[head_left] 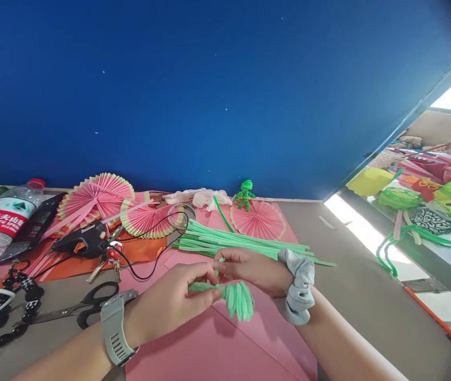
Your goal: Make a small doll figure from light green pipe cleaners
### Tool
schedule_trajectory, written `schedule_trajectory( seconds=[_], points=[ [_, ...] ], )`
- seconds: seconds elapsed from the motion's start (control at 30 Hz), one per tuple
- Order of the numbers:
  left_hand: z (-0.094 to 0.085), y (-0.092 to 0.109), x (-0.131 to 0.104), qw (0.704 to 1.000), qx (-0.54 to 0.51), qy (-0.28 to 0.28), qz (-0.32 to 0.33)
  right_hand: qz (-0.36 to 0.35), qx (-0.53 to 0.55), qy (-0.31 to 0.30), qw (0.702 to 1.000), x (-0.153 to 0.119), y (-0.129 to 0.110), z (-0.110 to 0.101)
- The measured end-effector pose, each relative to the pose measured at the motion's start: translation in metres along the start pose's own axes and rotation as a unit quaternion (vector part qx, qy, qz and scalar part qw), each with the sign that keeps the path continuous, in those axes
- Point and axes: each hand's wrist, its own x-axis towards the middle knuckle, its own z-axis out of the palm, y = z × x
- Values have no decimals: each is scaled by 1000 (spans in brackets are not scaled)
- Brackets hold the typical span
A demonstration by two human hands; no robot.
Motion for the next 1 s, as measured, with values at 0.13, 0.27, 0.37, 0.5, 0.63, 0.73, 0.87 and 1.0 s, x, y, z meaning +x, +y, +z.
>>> schedule_trajectory(
  seconds=[0.13,0.27,0.37,0.5,0.63,0.73,0.87,1.0],
  points=[
    [2,-6,2,999,15,52,6,-13,-106,81,991,-1,-6,8],
    [5,-13,4,993,38,109,-7,-33,-221,108,969,-7,-12,12],
    [7,-15,5,988,88,128,-9,-56,-287,121,949,-13,-18,15],
    [7,-13,6,979,161,127,-8,-111,-398,149,899,-19,-27,20],
    [5,-13,7,976,184,113,-8,-184,-489,182,833,-18,-27,30],
    [4,-15,7,976,190,105,-6,-216,-525,215,794,-15,-22,39],
    [3,-18,9,985,130,113,17,-249,-560,229,756,-12,-17,43],
    [2,-19,11,993,-25,112,22,-275,-589,246,719,-11,-15,40]
  ],
)
